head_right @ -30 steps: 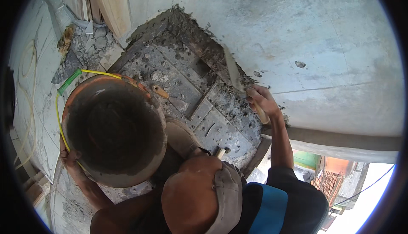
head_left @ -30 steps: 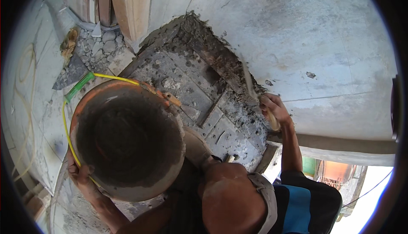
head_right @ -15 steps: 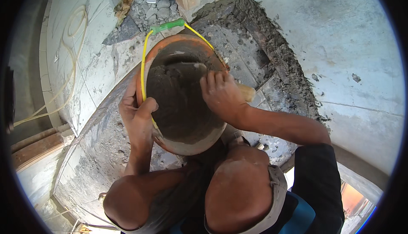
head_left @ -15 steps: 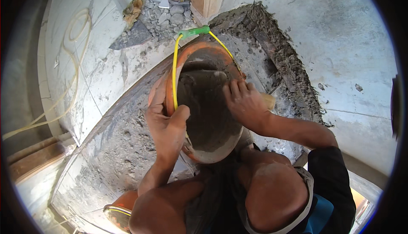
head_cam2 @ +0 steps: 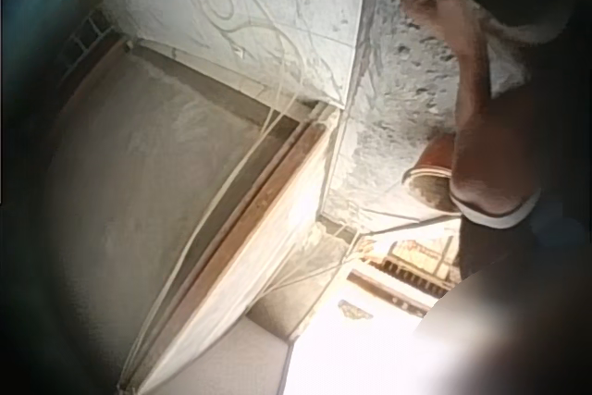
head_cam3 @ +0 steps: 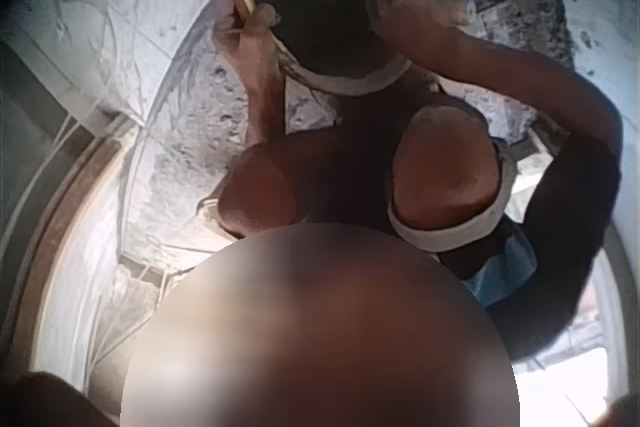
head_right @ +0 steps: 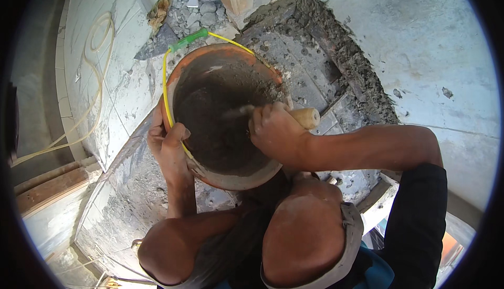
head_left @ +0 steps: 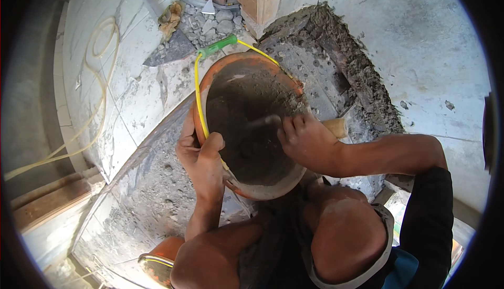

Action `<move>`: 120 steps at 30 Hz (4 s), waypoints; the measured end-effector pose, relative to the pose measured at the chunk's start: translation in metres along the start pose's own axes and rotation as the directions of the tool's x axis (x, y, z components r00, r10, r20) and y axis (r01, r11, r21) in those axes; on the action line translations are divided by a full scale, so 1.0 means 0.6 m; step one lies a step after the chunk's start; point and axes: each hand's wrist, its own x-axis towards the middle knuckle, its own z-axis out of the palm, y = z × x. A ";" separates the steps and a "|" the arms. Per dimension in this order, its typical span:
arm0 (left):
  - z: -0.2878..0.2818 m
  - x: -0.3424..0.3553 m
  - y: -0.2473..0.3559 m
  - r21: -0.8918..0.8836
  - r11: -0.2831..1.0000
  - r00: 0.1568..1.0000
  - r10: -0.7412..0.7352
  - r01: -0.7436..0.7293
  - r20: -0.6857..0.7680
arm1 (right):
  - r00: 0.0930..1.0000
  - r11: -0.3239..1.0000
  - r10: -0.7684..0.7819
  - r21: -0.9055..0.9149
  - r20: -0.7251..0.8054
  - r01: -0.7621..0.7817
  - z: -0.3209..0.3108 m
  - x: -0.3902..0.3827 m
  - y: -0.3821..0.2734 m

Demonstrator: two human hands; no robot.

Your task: The worker applies wet cement to the edge of a balcony or ledge using a trowel.

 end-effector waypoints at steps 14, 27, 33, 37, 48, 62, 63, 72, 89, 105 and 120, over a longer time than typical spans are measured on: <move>-0.056 0.039 0.009 0.142 0.989 0.996 -0.046 0.034 0.079 | 0.945 0.955 0.284 0.141 -0.164 -0.262 0.055 0.041 -0.002; -0.067 0.054 0.009 0.143 0.989 0.992 -0.061 0.045 0.107 | 0.878 0.999 0.046 0.026 -0.476 -0.038 0.081 0.086 -0.007; -0.041 0.031 -0.001 0.026 0.996 0.983 -0.093 0.090 0.158 | 0.974 0.989 -0.098 0.091 -0.203 0.119 0.085 -0.023 -0.019; -0.010 0.018 0.000 0.205 0.959 0.965 0.150 -0.196 0.216 | 0.978 0.997 0.079 0.030 -0.195 -0.074 0.050 -0.002 0.000; 0.067 -0.026 -0.030 0.292 0.900 0.941 0.278 -0.325 0.193 | 0.951 0.914 0.001 0.385 0.310 -0.127 0.038 -0.025 -0.023; -0.030 0.007 -0.012 -0.083 0.994 0.994 -0.061 0.068 0.087 | 0.859 0.496 0.456 0.735 0.232 -0.462 0.090 -0.081 -0.018; -0.034 0.011 -0.012 -0.069 0.994 0.994 -0.074 0.079 0.079 | 0.833 0.483 0.497 0.720 0.242 -0.498 0.084 -0.086 -0.018; -0.130 0.056 -0.046 0.125 0.992 0.996 -0.030 0.020 0.079 | 0.785 0.252 0.575 0.864 0.228 -0.436 0.041 -0.179 -0.003; -0.169 0.059 -0.053 0.105 0.991 0.996 -0.081 0.083 -0.024 | 0.204 -0.475 0.797 0.799 0.568 -0.368 0.139 -0.481 -0.023; -0.112 0.041 -0.028 0.121 0.993 1.000 -0.012 0.008 0.029 | 0.245 -0.063 0.918 0.724 0.313 -0.687 0.383 -0.233 0.133; -0.175 0.048 -0.062 0.220 0.972 0.996 -0.073 0.085 -0.060 | 0.010 -0.167 0.963 0.624 0.269 -0.764 0.310 -0.418 0.017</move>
